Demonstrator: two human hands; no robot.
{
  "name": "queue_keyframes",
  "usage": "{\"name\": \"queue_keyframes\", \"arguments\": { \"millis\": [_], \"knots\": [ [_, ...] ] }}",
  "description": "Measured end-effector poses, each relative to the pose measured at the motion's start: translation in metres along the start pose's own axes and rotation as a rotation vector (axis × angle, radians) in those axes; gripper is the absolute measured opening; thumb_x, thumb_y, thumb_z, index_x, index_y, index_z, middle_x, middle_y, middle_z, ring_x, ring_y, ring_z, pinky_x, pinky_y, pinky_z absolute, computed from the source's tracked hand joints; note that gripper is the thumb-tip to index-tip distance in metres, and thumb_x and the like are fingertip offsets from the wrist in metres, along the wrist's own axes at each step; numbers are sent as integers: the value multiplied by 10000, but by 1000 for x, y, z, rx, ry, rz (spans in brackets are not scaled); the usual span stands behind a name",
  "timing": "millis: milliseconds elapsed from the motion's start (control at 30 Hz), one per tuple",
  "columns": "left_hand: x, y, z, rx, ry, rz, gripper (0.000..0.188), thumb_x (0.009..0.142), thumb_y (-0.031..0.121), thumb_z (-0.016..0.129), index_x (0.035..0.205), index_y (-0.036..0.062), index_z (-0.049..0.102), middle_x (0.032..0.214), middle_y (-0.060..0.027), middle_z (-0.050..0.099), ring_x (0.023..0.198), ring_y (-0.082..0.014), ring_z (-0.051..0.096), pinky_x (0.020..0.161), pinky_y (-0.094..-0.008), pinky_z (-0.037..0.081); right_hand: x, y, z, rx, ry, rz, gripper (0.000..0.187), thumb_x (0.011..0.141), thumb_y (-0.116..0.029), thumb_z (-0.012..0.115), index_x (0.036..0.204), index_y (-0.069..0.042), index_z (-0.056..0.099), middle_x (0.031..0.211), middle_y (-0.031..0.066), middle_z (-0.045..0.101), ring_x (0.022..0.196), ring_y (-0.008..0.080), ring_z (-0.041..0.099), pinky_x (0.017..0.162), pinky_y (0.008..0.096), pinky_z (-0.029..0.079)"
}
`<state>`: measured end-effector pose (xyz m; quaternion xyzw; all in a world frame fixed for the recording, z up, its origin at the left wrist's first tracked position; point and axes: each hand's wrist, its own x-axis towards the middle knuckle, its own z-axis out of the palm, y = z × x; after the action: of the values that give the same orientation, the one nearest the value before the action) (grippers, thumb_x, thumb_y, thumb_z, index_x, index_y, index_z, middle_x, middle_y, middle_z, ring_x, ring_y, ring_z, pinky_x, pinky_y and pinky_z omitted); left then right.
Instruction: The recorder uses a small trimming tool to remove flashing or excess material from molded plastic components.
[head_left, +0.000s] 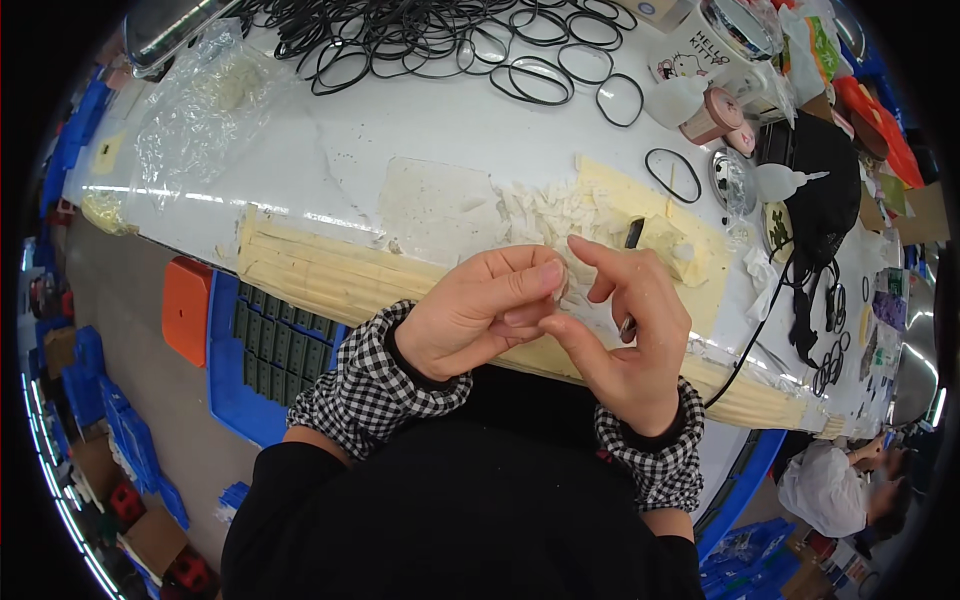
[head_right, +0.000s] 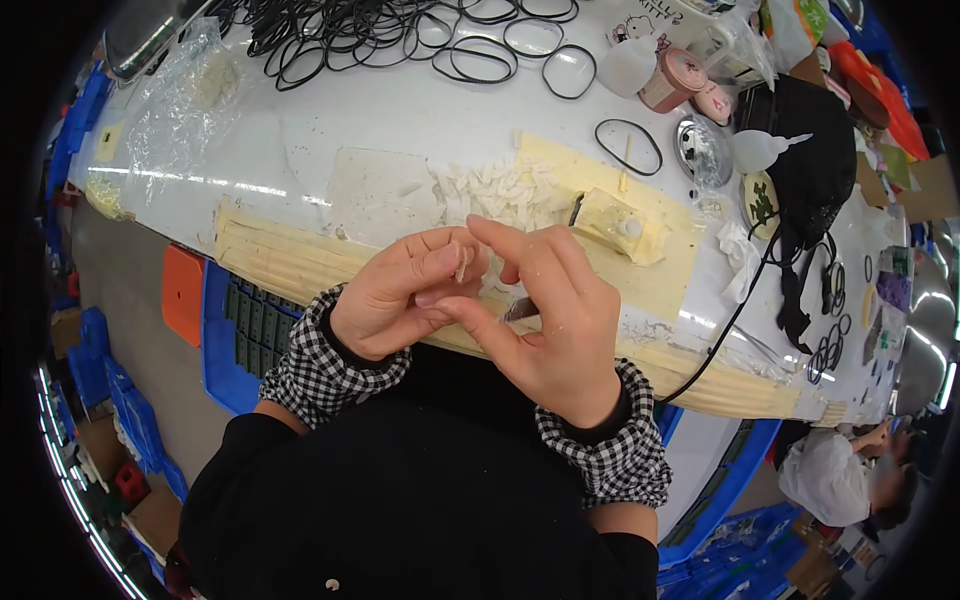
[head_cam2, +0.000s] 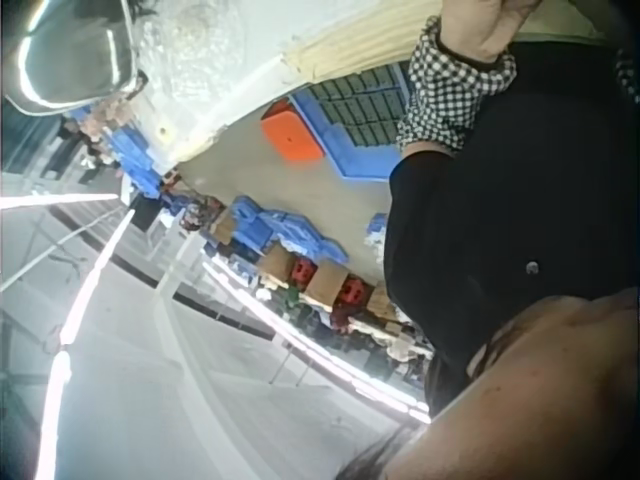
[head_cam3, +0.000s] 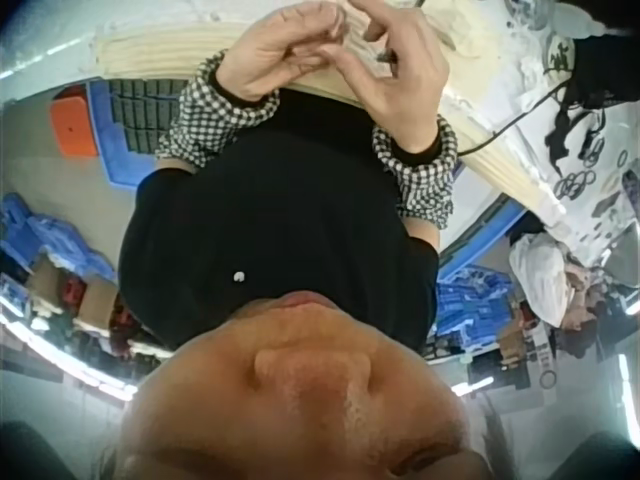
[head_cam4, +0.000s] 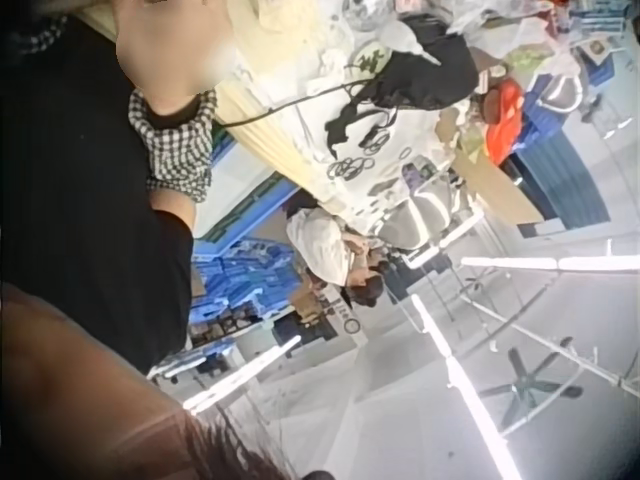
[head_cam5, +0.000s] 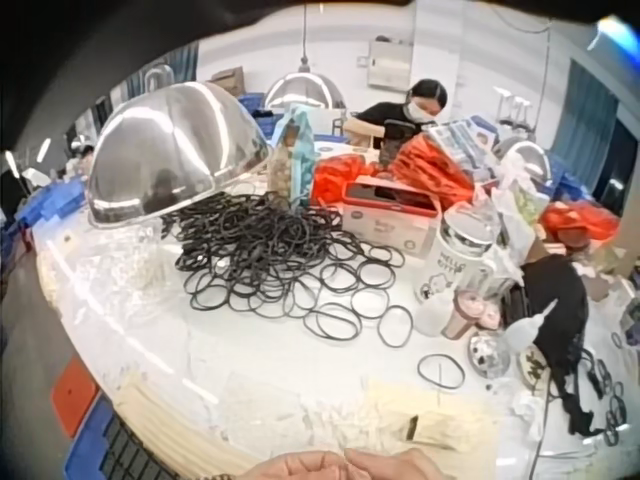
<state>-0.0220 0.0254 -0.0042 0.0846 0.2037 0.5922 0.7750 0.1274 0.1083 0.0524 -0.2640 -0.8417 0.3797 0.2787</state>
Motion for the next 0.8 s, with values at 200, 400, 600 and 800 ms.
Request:
{"name": "queue_keyframes", "arguments": {
  "millis": [200,400,600,800],
  "knots": [
    [-3,4,9,-71,50,-15,174,970,188,497,900,35,540,787,34,480,586,-27,347,550,-184,317,-7,12,2,-166,-15,-68,152,839,-169,654,893,-44,589,737,71,561,595,228,565,517,320,442],
    [-3,2,15,-97,128,-11,156,961,162,503,887,28,534,785,21,482,585,-35,356,546,-182,321,-6,13,7,-330,1,-131,253,828,-283,674,779,-73,541,669,52,529,536,224,544,472,314,413],
    [-2,-1,10,-121,89,-4,148,963,156,502,901,25,531,761,10,466,582,-39,363,540,-178,331,-5,10,9,-454,-27,-135,359,786,-336,704,737,-45,500,631,69,495,521,227,519,467,322,399],
    [-2,-1,13,-172,86,-26,148,967,154,496,902,25,530,734,16,443,582,-43,367,535,-180,330,-5,15,10,-487,-11,-152,377,800,-424,653,727,-91,493,624,37,459,504,200,520,446,311,391]
  ]
}}
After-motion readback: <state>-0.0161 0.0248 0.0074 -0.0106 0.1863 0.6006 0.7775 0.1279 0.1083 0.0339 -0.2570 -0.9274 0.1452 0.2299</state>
